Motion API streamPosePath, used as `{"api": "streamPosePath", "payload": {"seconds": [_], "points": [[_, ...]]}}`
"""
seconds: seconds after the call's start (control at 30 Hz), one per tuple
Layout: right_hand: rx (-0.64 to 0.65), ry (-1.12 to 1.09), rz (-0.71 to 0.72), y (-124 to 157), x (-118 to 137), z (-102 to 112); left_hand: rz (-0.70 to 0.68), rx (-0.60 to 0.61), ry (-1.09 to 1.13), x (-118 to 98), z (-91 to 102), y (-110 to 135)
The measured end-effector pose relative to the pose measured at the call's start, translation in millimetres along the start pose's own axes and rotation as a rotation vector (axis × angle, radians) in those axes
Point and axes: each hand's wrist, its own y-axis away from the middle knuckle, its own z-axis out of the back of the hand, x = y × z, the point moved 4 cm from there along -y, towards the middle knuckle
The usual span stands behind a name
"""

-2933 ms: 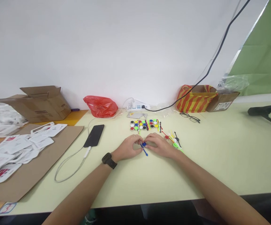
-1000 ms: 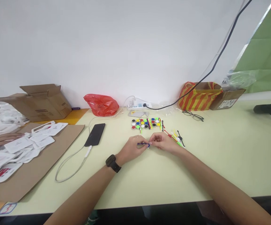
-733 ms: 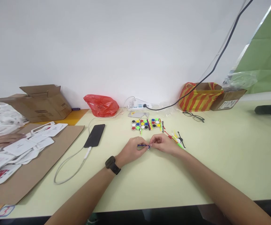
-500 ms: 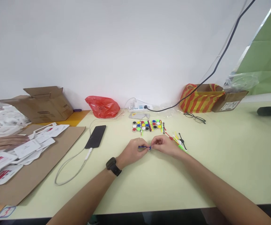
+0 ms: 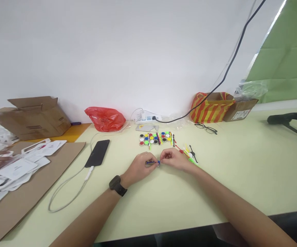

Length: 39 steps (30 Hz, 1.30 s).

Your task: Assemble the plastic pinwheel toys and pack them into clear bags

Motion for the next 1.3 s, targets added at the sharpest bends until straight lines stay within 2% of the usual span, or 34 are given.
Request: {"api": "streamPosePath", "payload": {"seconds": [0.33,0.67,0.9,0.97,1.1,1.2,1.27,1.3], "points": [[0.009,0.024,0.033,1.7,1.1,-0.6,0.011,-0.01,-0.022,2.4,0.0,0.5],[0.013,0.05,0.033,-3.6,-9.1,-2.2,0.006,0.0,-0.025,1.9,-3.3,0.1],[-0.016,0.146,0.037,2.2,1.7,0.6,-0.06,0.022,-0.066,-6.3,1.1,2.5],[-0.074,0.198,0.016,5.3,5.3,3.8,-0.046,-0.027,-0.06,-5.7,3.6,2.5],[-0.216,0.26,-0.022,11.9,14.2,12.8,0.01,-0.211,-0.074,-0.7,12.0,0.8],[-0.127,0.044,-0.135,16.3,20.4,14.7,0.021,-0.319,-0.072,1.1,17.8,-0.3],[-0.074,-0.126,-0.141,17.9,27.6,16.7,0.029,-0.352,-0.061,2.1,19.8,-0.7],[-0.094,-0.176,-0.123,18.0,30.9,19.6,0.032,-0.355,-0.056,2.6,20.0,-0.9]]}}
